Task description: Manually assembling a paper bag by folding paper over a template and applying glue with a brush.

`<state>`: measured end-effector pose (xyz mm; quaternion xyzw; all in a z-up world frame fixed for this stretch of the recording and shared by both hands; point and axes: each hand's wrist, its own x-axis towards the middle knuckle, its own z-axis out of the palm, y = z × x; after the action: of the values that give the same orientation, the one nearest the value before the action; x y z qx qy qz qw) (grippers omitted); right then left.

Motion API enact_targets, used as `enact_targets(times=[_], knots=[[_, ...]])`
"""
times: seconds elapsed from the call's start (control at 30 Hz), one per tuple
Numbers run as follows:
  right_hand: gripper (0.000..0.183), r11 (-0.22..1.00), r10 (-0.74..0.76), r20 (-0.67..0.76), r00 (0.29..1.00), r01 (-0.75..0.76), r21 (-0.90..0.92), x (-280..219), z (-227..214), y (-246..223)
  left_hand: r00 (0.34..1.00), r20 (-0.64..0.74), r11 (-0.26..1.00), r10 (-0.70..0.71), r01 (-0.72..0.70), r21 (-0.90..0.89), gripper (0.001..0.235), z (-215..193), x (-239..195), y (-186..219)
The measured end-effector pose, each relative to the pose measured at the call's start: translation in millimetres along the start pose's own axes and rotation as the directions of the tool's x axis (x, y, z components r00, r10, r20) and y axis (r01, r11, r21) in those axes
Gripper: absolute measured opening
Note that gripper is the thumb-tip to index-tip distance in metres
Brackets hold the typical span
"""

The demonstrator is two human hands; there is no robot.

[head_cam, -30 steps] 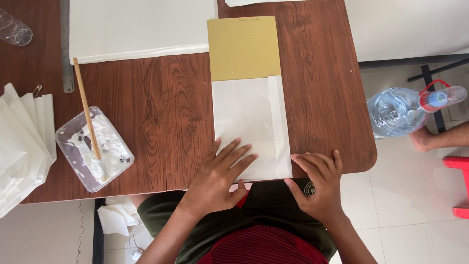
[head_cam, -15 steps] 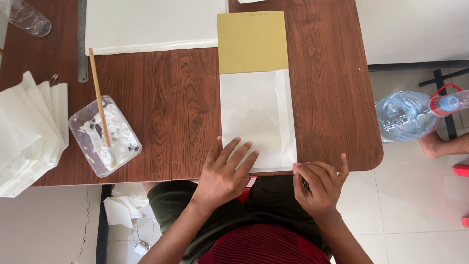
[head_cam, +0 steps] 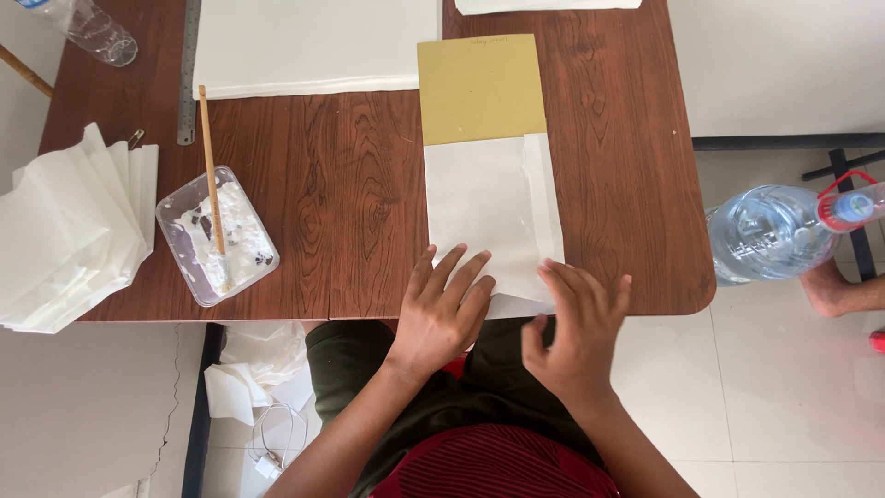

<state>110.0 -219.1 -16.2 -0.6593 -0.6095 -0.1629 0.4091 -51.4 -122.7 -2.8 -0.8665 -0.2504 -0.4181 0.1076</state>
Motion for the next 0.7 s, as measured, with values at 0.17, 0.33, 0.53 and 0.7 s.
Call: enact_targets(times=[0.17, 0.33, 0.53, 0.7], knots=[[0.070, 0.995, 0.054, 0.187, 0.981, -0.037, -0.094, 3.7, 6.4, 0.1, 0.954, 0.292, 0.997, -0.073, 0.077, -0.001, 0.056, -11.3, 8.3, 2.2], [0.075, 0.994, 0.060, 0.246, 0.967, -0.036, -0.102, 15.4, 6.1, 3.0, 0.898, 0.424, 0.993, -0.119, 0.116, 0.033, 0.056, 11.6, 1.9, -8.5], [0.080, 0.988, 0.077, 0.312, 0.947, -0.031, -0.151, 30.8, 1.8, 1.9, 0.787, 0.574, 0.973, -0.224, 0.151, 0.174, 0.057, -15.6, 32.6, -1.4], [0.076, 0.984, 0.152, 0.419, 0.895, -0.096, -0.152, 52.3, -0.9, -12.3, 0.634, 0.714, 0.954, -0.297, 0.234, 0.189, 0.057, -21.8, 48.5, -10.9]])
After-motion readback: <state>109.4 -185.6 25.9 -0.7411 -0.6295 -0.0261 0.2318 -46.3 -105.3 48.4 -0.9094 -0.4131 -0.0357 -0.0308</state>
